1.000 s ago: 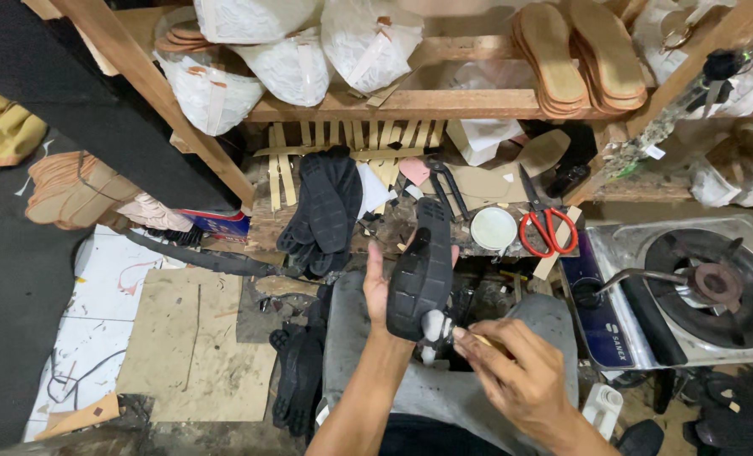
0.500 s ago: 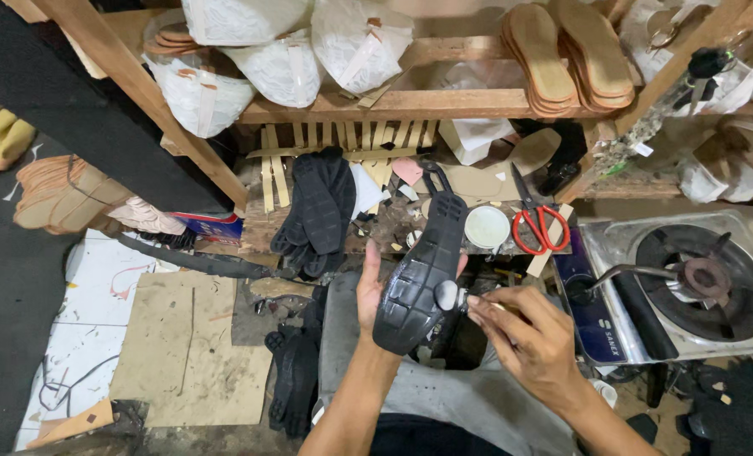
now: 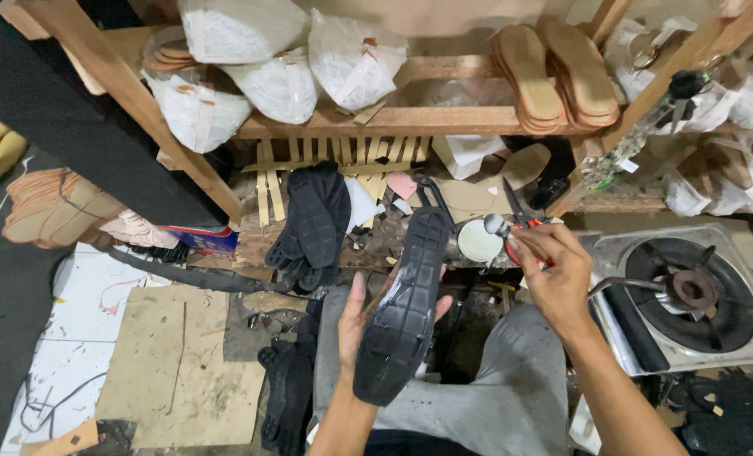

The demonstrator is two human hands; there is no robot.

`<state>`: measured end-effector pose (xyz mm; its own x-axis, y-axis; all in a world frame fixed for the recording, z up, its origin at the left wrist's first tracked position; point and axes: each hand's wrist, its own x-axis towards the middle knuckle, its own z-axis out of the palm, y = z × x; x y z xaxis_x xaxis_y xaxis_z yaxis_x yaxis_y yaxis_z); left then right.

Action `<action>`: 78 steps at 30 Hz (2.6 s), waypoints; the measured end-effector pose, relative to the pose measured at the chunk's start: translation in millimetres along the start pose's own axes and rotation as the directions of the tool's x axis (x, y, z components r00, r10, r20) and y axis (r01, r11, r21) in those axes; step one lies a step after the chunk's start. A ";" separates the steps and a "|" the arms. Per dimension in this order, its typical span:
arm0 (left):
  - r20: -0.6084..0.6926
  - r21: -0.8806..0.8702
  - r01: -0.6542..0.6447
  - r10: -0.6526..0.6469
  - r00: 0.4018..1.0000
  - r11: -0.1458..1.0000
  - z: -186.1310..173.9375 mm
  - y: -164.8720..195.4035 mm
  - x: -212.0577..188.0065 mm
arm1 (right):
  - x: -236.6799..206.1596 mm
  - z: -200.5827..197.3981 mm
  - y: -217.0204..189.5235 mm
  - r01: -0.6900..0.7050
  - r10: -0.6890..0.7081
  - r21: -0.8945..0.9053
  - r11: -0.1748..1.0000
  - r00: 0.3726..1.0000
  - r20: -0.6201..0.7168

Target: The person sits at a cluttered workbench and applies wax to the soles of black shoes, dipping a small applicator into a tin and rubbing it over the sole surface. They use scissors to trim a small piece, then continue rubbing wax across the soles of several shoes one at a time.

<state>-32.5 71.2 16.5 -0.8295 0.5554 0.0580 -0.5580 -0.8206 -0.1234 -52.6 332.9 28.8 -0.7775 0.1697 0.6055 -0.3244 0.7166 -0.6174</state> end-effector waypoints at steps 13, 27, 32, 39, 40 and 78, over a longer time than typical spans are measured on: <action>0.047 -0.128 -0.126 0.133 0.990 0.984 -32.8 12.5 -13.6 | -1.9 54.7 71.7 0.064 0.079 -0.452 0.890 0.954 0.290; 0.317 0.174 0.000 -0.056 0.947 0.985 -29.9 -11.8 17.3 | -57.5 12.2 -97.3 0.150 -0.155 0.050 0.987 0.980 0.128; 0.233 0.079 0.048 -0.066 0.970 0.996 -17.7 -14.1 12.2 | -50.9 5.5 -123.5 0.358 -0.362 0.055 0.932 0.914 0.183; 0.227 0.228 -0.019 -0.034 0.973 0.973 -4.1 -18.1 2.9 | -41.4 -1.2 -113.2 0.362 -0.357 -0.024 0.932 0.926 0.120; 0.209 0.218 -0.015 -0.032 0.977 0.976 -2.4 -18.0 1.4 | -40.6 -1.9 -113.1 0.397 -0.394 0.014 0.918 0.904 0.165; 0.180 0.288 -0.012 -0.042 0.983 0.958 14.2 -10.5 -11.9 | -19.0 -19.6 -103.8 0.265 -0.264 -0.049 0.963 0.964 0.037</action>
<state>-17.0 71.3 31.2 -0.7956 0.5562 0.2401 -0.5307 -0.8311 0.1666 6.4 268.5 91.3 -0.6837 -0.0502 0.7281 -0.4925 0.7680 -0.4095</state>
